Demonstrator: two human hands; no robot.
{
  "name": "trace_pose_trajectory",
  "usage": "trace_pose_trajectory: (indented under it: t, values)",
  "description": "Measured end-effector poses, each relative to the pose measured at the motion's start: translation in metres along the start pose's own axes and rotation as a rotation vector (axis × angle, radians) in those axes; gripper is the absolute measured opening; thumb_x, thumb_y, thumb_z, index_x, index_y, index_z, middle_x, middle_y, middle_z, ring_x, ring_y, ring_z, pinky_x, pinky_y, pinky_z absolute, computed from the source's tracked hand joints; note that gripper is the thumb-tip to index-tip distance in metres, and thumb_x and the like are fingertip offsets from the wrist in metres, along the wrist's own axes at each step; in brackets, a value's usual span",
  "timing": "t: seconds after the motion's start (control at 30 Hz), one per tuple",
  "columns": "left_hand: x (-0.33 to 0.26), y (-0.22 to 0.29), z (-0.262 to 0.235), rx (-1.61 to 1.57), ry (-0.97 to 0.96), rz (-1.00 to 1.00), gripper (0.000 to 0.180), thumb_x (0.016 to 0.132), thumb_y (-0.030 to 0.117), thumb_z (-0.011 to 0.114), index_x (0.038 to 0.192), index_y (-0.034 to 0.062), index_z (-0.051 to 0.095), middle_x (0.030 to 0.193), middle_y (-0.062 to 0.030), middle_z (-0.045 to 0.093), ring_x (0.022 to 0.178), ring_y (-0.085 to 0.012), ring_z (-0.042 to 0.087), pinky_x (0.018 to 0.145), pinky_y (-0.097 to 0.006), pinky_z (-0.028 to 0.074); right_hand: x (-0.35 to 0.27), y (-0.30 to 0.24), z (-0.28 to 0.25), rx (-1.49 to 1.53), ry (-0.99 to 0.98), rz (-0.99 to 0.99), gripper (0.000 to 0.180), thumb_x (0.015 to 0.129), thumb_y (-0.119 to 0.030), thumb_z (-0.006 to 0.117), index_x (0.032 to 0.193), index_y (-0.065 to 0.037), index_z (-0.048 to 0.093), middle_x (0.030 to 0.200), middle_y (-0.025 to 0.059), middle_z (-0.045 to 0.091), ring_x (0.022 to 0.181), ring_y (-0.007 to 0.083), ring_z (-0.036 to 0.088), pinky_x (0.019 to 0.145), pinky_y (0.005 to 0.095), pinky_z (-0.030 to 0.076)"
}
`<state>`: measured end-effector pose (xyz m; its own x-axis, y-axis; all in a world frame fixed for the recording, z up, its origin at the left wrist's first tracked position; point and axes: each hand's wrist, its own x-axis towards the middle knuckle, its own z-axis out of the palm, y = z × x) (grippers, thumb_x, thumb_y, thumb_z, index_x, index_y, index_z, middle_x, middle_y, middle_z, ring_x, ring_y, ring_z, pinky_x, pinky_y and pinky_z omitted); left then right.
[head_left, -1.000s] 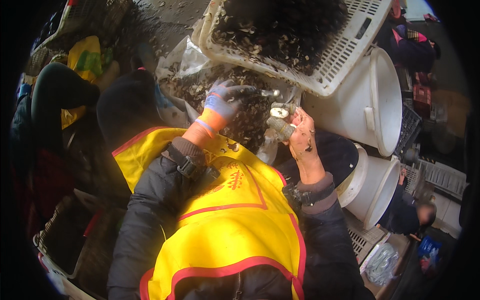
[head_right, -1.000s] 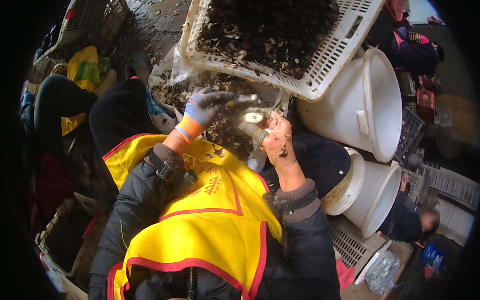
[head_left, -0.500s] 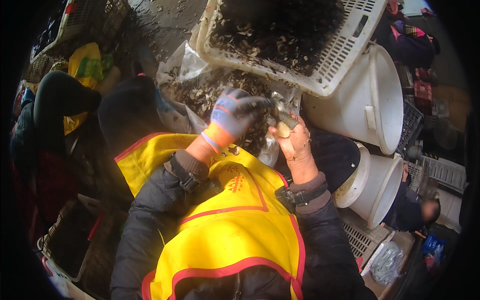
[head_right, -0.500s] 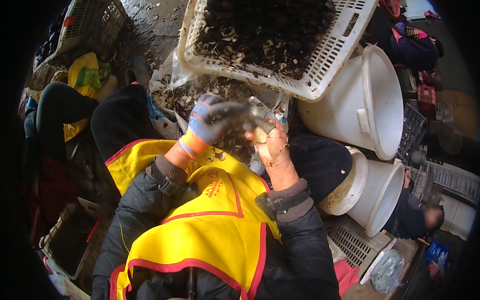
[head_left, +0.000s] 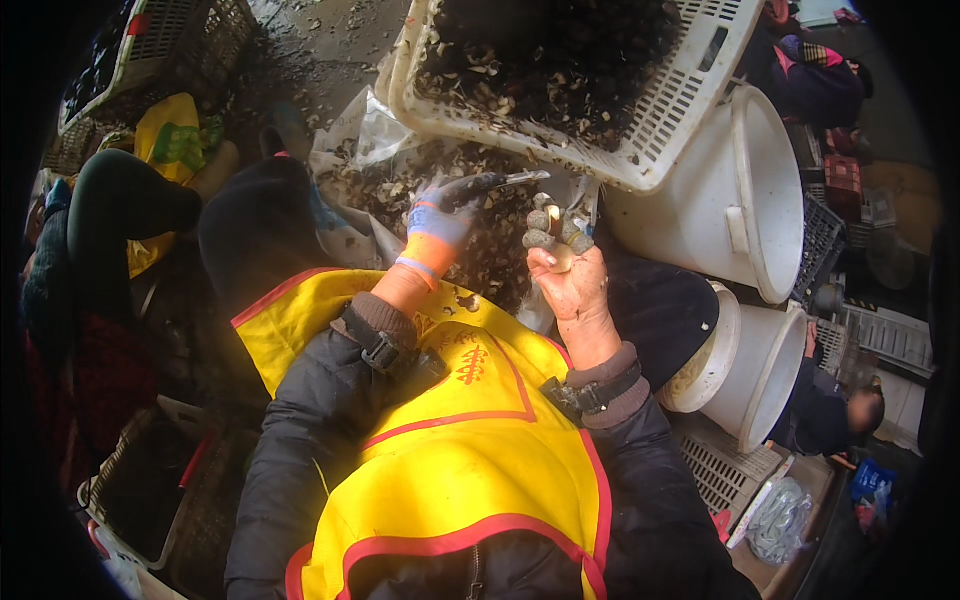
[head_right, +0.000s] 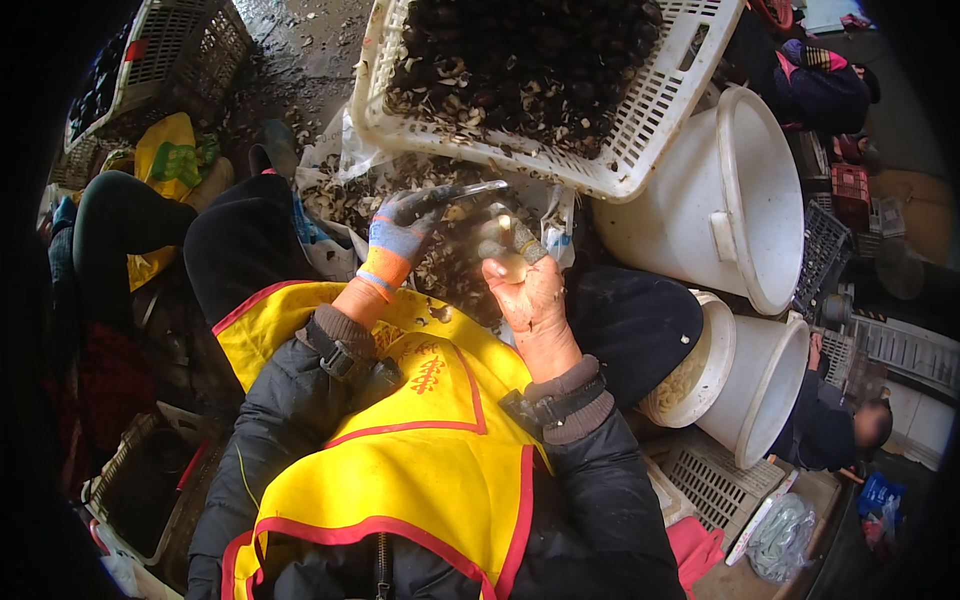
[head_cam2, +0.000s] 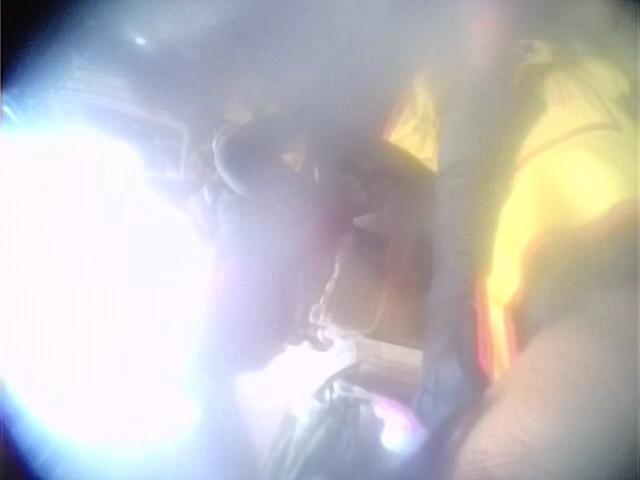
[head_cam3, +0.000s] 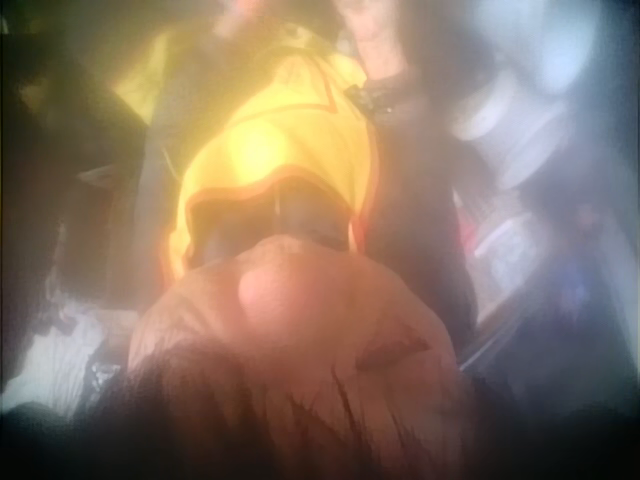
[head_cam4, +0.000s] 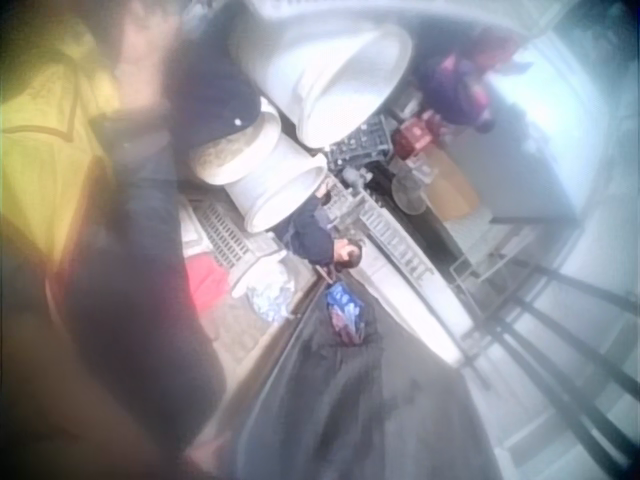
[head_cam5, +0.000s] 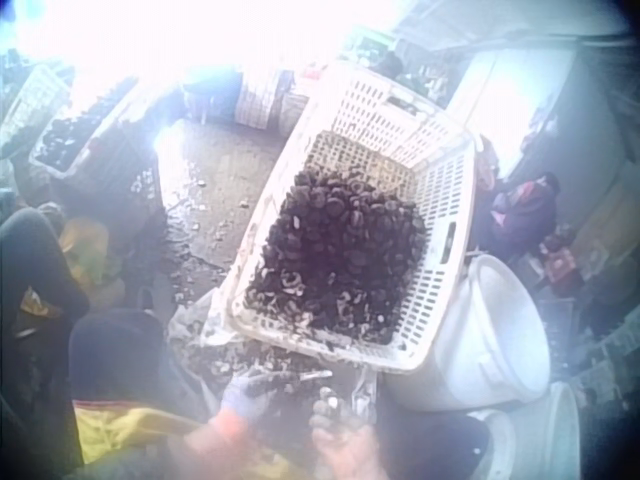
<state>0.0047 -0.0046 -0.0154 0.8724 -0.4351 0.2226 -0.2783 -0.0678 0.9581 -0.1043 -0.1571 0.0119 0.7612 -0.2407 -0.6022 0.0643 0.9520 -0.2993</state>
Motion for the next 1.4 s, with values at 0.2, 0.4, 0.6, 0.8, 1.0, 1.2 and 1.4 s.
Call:
trace_pose_trajectory:
  t: [0.2,0.4,0.6,0.8,1.0,1.2,1.4]
  values:
    - [-0.003,-0.007,0.004,0.016,-0.142,0.150,0.031,0.082,0.007,0.070,0.110,0.0187,0.076,0.088,-0.0123,0.069,0.084,-0.0272,0.063,0.078,-0.037,0.050,0.001,0.003,-0.007,-0.257,-0.073,-0.056,0.024,0.097,-0.020,0.056,0.116,-0.008,0.062,0.108,0.0088,0.067,0.085,0.0190,0.059,0.058,0.0288,0.044]
    - [-0.001,-0.011,0.005,0.227,-0.090,0.417,0.033,0.080,0.005,0.067,0.112,0.0125,0.074,0.088,-0.0119,0.068,0.077,-0.0249,0.065,0.075,-0.035,0.052,0.007,0.005,-0.004,0.076,-0.178,0.080,0.024,0.099,-0.022,0.052,0.116,-0.009,0.062,0.108,0.0073,0.067,0.079,0.0159,0.056,0.054,0.0253,0.039]
    - [-0.004,-0.011,0.006,-0.042,-0.110,0.023,0.032,0.079,0.010,0.068,0.110,0.0168,0.075,0.094,-0.0104,0.067,0.090,-0.0312,0.061,0.080,-0.041,0.051,0.013,0.008,-0.010,0.066,-0.248,0.107,0.022,0.096,-0.019,0.055,0.115,-0.010,0.063,0.104,0.0016,0.067,0.087,0.0161,0.060,0.058,0.0267,0.043]
    - [-0.001,-0.012,0.002,-0.203,-0.146,-0.234,0.034,0.080,0.009,0.070,0.114,0.0137,0.074,0.103,-0.0102,0.070,0.098,-0.0280,0.062,0.087,-0.038,0.049,0.011,0.006,-0.021,-0.356,-0.072,-0.122,0.021,0.094,-0.019,0.060,0.113,-0.011,0.064,0.099,0.0013,0.068,0.089,0.0165,0.063,0.058,0.0282,0.046]
    - [-0.006,-0.017,0.006,-0.389,-0.169,-0.236,0.028,0.085,0.010,0.069,0.113,0.0127,0.074,0.095,-0.0123,0.068,0.087,-0.0288,0.064,0.080,-0.037,0.051,0.017,0.005,-0.022,-0.025,-0.225,0.087,0.020,0.097,-0.018,0.055,0.112,-0.010,0.064,0.105,0.0042,0.068,0.090,0.0192,0.062,0.061,0.0300,0.047]
    - [-0.004,-0.025,0.006,-0.205,-0.202,-0.029,0.029,0.093,0.002,0.063,0.122,0.0014,0.068,0.113,-0.0070,0.071,0.098,-0.0129,0.065,0.088,-0.027,0.053,0.015,0.001,-0.027,-0.099,-0.160,0.067,0.019,0.096,-0.022,0.059,0.111,-0.012,0.065,0.103,0.0032,0.070,0.089,0.0208,0.063,0.063,0.0316,0.048]
    - [-0.008,-0.029,0.008,-0.219,-0.126,0.057,0.031,0.086,0.000,0.063,0.114,0.0094,0.073,0.097,-0.0110,0.070,0.085,-0.0193,0.066,0.077,-0.029,0.052,0.021,0.004,-0.032,-0.082,-0.220,0.050,0.023,0.098,-0.024,0.055,0.115,-0.011,0.064,0.110,0.0076,0.069,0.093,0.0245,0.062,0.064,0.0332,0.047]
